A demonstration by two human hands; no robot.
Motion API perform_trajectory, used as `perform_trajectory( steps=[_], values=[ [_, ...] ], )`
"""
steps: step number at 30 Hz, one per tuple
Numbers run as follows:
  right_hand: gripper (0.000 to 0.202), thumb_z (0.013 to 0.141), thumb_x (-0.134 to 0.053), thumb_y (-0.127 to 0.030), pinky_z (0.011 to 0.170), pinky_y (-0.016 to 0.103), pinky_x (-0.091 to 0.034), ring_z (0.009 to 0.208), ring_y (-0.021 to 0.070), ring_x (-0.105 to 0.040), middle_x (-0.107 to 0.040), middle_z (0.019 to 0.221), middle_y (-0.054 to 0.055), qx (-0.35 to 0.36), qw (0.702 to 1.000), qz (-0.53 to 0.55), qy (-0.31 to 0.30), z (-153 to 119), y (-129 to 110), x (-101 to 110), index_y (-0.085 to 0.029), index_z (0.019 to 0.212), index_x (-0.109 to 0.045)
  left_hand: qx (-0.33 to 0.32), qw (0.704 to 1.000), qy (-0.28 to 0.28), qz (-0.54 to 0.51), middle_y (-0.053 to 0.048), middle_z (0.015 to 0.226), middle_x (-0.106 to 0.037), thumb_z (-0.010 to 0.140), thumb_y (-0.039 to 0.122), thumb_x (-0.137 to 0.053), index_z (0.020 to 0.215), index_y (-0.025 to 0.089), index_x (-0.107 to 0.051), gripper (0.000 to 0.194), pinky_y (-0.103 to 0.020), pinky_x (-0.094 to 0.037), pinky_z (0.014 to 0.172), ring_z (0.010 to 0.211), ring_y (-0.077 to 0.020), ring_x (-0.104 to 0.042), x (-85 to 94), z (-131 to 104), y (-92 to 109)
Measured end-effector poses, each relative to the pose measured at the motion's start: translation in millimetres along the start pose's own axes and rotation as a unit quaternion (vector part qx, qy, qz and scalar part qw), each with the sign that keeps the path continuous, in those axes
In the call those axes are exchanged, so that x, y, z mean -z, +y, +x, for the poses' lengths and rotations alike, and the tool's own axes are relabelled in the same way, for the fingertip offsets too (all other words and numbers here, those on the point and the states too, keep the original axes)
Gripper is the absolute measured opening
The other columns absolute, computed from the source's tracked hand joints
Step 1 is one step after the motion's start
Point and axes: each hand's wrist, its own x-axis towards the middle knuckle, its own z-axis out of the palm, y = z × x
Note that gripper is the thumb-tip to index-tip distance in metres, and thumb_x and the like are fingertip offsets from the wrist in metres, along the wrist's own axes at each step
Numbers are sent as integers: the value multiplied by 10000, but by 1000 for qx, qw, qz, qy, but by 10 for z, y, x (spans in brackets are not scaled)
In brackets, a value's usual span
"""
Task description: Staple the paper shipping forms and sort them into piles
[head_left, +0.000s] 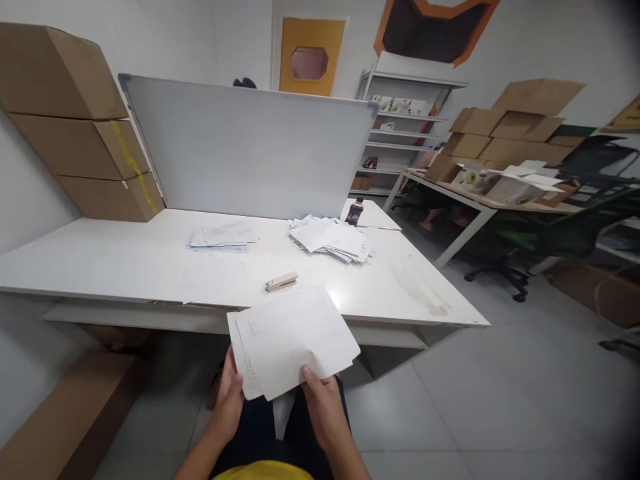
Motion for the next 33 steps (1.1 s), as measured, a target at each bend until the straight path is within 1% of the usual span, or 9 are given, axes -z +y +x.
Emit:
perform_trajectory(
  steps=[2, 5, 8, 11, 13, 17, 21, 28, 33],
  values=[
    [641, 634, -841, -445, 1051, 472, -443, 1101, 289, -638, -714, 1132, 107, 6, 1000, -3, 8, -42, 46, 25, -184, 1192, -665, 105, 993, 12, -57, -109, 1242, -648, 784, 628, -624, 1370, 279, -470, 699, -394, -571, 846, 1086, -287, -649, -236, -6, 120],
    [634, 703, -789, -456, 1042, 459, -455, 1119, 275, -631, -701, 1173, 86, 24, 999, 21, 24, -104, 85, 103, -215, 1265, -624, 150, 983, 38, -96, -95, 1137, -692, 735, 535, -721, 1253, 240, -552, 619, -365, -571, 803, 996, -265, -676, -469, 32, 301],
    [567, 829, -607, -577, 1014, 445, -484, 1131, 259, -627, -687, 1207, 52, 69, 996, 33, 53, -91, -18, 281, -263, 1301, -600, 151, 984, 20, -93, -92, 1007, -720, 702, 557, -734, 1066, 195, -637, 523, -337, -567, 732, 901, -254, -686, -524, 101, 393],
    [553, 857, -527, -628, 982, 443, -503, 1115, 269, -634, -701, 1176, 50, 101, 992, -1, 80, -19, -259, 504, -258, 1252, -638, 142, 988, 8, -68, -66, 867, -717, 711, 592, -712, 919, 179, -667, 464, -302, -547, 677, 797, -225, -674, -445, 176, 371],
    [522, 806, -631, -594, 941, 441, -521, 1079, 289, -646, -717, 1132, 66, 80, 993, -49, 78, 17, -429, 615, -242, 1188, -677, 124, 991, 13, -45, -49, 807, -700, 731, 596, -694, 870, 175, -673, 444, -280, -528, 661, 756, -205, -655, -371, 217, 330],
    [492, 704, -774, -521, 887, 455, -526, 1010, 314, -660, -727, 1086, 96, 19, 988, -150, -2, 50, -645, 693, -217, 1089, -723, 100, 995, -1, 4, -29, 712, -647, 752, 600, -673, 752, 168, -656, 433, -244, -475, 603, 679, -175, -597, -276, 264, 311],
    [476, 691, -772, -525, 891, 465, -505, 1015, 317, -648, -732, 1056, 96, 67, 979, -192, -28, 201, -786, 678, -224, 1058, -732, 70, 996, -23, 51, -15, 668, -604, 767, 617, -640, 724, 171, -633, 449, -229, -431, 557, 626, -156, -545, -287, 407, 419],
    [319, 726, -631, -403, 890, 393, -459, 991, 265, -605, -726, 972, 60, 254, 928, -272, -21, 1062, -1205, 446, -203, 962, -707, -137, 981, -42, 131, -7, 759, -596, 834, 520, -586, 791, 201, -563, 323, -274, -467, 755, 764, -164, -571, -629, 1351, 480],
    [260, 686, -564, -408, 797, 363, -448, 834, 227, -574, -675, 787, 49, 253, 904, -342, -40, 1557, -1154, 431, -185, 770, -667, -198, 964, -78, 160, -62, 992, -631, 877, 427, -569, 1074, 207, -538, 297, -346, -464, 915, 994, -196, -604, -806, 1659, 350]
  ],
)
